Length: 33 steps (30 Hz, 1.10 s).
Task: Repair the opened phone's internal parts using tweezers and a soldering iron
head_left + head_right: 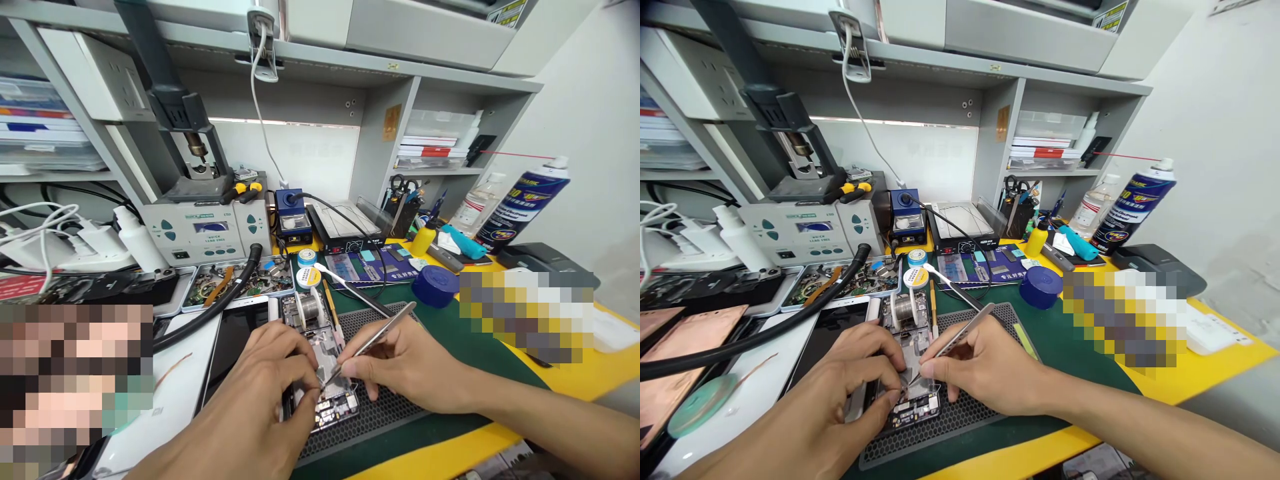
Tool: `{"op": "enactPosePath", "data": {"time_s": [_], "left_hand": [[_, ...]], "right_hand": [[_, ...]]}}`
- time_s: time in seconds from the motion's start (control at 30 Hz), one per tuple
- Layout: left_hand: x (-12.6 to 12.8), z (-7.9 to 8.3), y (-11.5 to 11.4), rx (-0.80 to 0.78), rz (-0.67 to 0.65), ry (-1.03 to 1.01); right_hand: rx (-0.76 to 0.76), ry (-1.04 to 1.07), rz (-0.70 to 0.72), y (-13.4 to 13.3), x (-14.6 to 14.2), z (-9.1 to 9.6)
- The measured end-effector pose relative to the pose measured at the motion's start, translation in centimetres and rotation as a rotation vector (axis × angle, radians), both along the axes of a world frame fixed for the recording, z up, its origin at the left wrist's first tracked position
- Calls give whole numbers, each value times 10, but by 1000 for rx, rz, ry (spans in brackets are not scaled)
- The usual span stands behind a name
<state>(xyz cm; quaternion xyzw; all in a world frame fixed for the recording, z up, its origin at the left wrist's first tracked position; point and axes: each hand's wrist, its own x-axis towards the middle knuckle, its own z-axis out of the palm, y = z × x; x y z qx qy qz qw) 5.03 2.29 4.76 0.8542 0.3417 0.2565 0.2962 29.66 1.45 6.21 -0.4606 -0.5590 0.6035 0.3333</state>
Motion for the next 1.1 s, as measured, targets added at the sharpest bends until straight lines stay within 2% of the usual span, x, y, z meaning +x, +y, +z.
{"op": "enactPosePath", "data": {"time_s": [0.2, 0.43, 0.77, 1.1], "left_hand": [[1, -1, 0, 6, 11, 4], [2, -2, -1, 18, 20, 5], [1, -4, 0, 39, -6, -27], [1, -3, 0, 29, -7, -17]], "right_hand": [[80, -50, 0, -2, 1, -1], [256, -215, 82, -5, 5, 8], [311, -296, 106, -4, 5, 12], [109, -195, 22, -4, 7, 9]]}}
